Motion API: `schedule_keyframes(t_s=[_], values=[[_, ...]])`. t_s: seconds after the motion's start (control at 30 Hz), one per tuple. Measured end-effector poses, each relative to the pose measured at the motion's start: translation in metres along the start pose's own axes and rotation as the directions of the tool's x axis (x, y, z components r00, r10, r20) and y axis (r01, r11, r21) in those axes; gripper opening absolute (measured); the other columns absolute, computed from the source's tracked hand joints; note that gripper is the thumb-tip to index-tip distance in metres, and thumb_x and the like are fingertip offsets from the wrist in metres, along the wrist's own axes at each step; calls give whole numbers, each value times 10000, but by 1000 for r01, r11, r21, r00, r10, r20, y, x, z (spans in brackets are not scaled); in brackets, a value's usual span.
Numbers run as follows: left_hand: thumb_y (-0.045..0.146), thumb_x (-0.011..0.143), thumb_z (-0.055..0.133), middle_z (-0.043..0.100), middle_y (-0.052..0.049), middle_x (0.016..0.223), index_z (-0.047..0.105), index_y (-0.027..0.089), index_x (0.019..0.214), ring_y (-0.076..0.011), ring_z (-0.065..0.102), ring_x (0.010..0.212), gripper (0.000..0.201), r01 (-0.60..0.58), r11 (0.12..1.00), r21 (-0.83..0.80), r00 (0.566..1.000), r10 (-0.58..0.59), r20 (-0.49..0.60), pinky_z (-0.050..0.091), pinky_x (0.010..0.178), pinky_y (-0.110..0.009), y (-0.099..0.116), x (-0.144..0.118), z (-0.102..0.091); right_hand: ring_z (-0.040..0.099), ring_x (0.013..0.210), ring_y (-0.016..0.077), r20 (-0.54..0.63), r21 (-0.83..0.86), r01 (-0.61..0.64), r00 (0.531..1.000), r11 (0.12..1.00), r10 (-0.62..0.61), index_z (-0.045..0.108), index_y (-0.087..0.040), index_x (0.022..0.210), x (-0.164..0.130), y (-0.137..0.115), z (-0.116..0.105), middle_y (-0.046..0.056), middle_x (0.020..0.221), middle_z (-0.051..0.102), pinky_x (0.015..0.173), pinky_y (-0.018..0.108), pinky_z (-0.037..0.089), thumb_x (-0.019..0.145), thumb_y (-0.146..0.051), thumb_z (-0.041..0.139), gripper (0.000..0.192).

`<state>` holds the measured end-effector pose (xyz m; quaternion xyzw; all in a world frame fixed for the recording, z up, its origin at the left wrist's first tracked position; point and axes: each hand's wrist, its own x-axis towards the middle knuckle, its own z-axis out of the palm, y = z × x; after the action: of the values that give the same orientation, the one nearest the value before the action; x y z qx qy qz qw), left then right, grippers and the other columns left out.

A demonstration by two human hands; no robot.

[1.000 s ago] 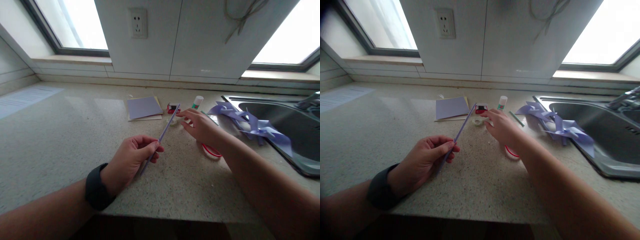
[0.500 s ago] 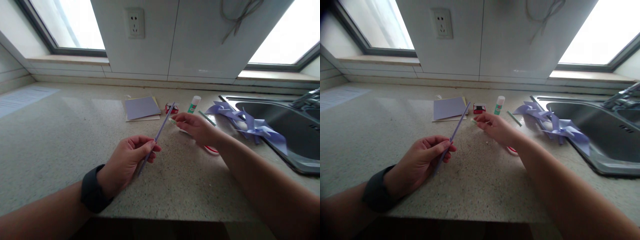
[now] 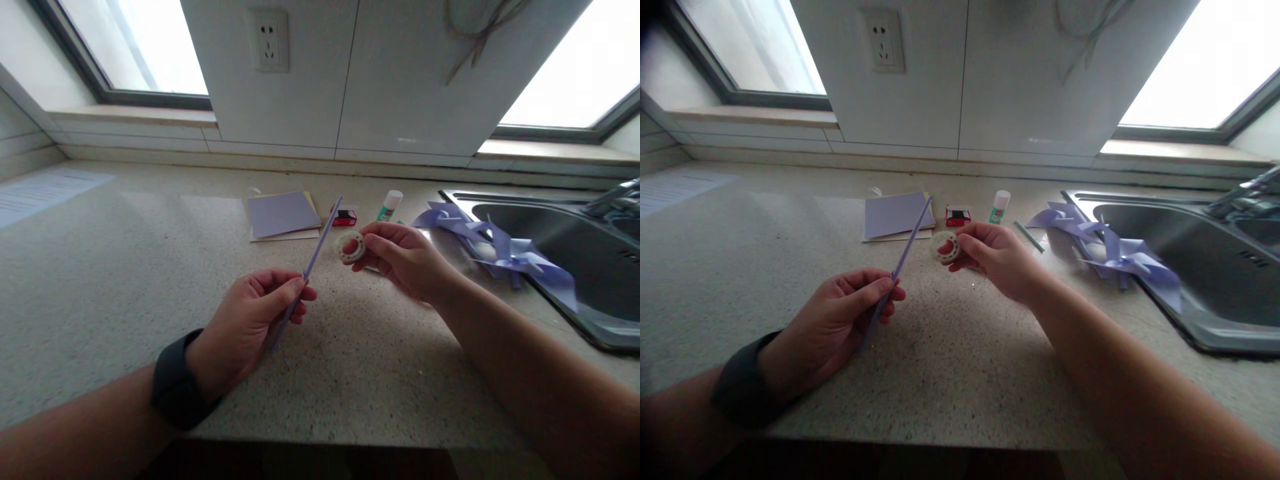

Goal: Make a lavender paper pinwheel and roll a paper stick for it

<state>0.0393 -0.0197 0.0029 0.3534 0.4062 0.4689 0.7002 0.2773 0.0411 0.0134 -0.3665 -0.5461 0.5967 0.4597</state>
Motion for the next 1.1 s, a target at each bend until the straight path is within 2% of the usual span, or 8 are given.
schedule_keyframes(t_s=[0.3, 0.43, 0.6, 0.7, 0.77, 0.87, 0.93, 1.1], values=[[264, 778, 855, 768, -46, 798, 758, 152, 837, -73, 631, 621, 159, -8, 1000, 0, 1000, 8, 0, 514, 591, -147, 1, 0, 0, 770, 829, 193, -23, 38, -13, 1000, 999, 14, 639, -181, 1088, -2, -4, 4, 53, 926, 763, 827, 356, 644, 842, -299, 764, 300], [264, 763, 866, 763, -49, 789, 754, 148, 828, -81, 628, 615, 174, 9, 1000, -10, 1000, -9, -14, 511, 585, -162, 1, 1, 0, 766, 831, 174, -1, 60, 21, 1000, 998, -21, 603, -266, 1201, -3, -7, 4, -10, 898, 731, 843, 353, 639, 856, -233, 732, 370], [251, 739, 872, 756, -66, 778, 748, 130, 812, -91, 612, 603, 188, 0, 1000, -2, 1000, 0, -32, 494, 569, -181, 3, -1, 4, 727, 833, 142, 11, 18, 69, 998, 997, -70, 686, -238, 951, -4, -7, 4, -14, 899, 656, 870, 353, 621, 878, -236, 666, 76], [252, 732, 875, 754, -64, 769, 748, 128, 805, -89, 607, 601, 192, -11, 1000, 3, 1000, 11, -26, 489, 566, -178, 4, -2, 5, 708, 849, 154, 52, -125, 80, 996, 989, -74, 668, -213, 941, -4, -4, 3, 17, 969, 646, 828, 361, 610, 888, -287, 650, 92], [254, 734, 874, 754, -62, 776, 749, 131, 813, -88, 608, 609, 192, -15, 1000, 6, 999, 15, -29, 493, 575, -177, 4, -2, 4, 675, 779, 147, 103, -346, 130, 990, 929, -101, 653, -206, 1002, -4, -2, 0, 22, 922, 646, 720, 330, 577, 893, -325, 661, 162], [253, 754, 861, 754, -55, 795, 750, 140, 830, -86, 610, 621, 176, -18, 1000, 11, 1000, 19, -23, 497, 585, -175, 3, -2, 3, 583, 670, 132, 233, -702, 269, 962, 659, -144, 652, -191, 1039, -5, -1, -6, -3, 768, 612, 610, 289, 471, 831, -362, 764, 292], [252, 763, 854, 753, -53, 801, 750, 141, 836, -85, 609, 622, 169, -21, 1000, 14, 1000, 21, -19, 498, 587, -176, 2, -2, 2, 551, 641, 125, 298, -793, 339, 940, 507, -163, 645, -187, 997, -4, -1, -9, -15, 725, 592, 601, 283, 433, 817, -378, 793, 301], [250, 778, 847, 754, -47, 799, 751, 143, 837, -82, 614, 625, 155, -24, 1000, 14, 1000, 24, -12, 504, 594, -171, 1, -1, 2, 545, 654, 121, 363, -783, 429, 903, 451, -229, 613, -190, 897, -4, -3, -10, 3, 779, 581, 615, 275, 432, 913, -383, 707, 215]])
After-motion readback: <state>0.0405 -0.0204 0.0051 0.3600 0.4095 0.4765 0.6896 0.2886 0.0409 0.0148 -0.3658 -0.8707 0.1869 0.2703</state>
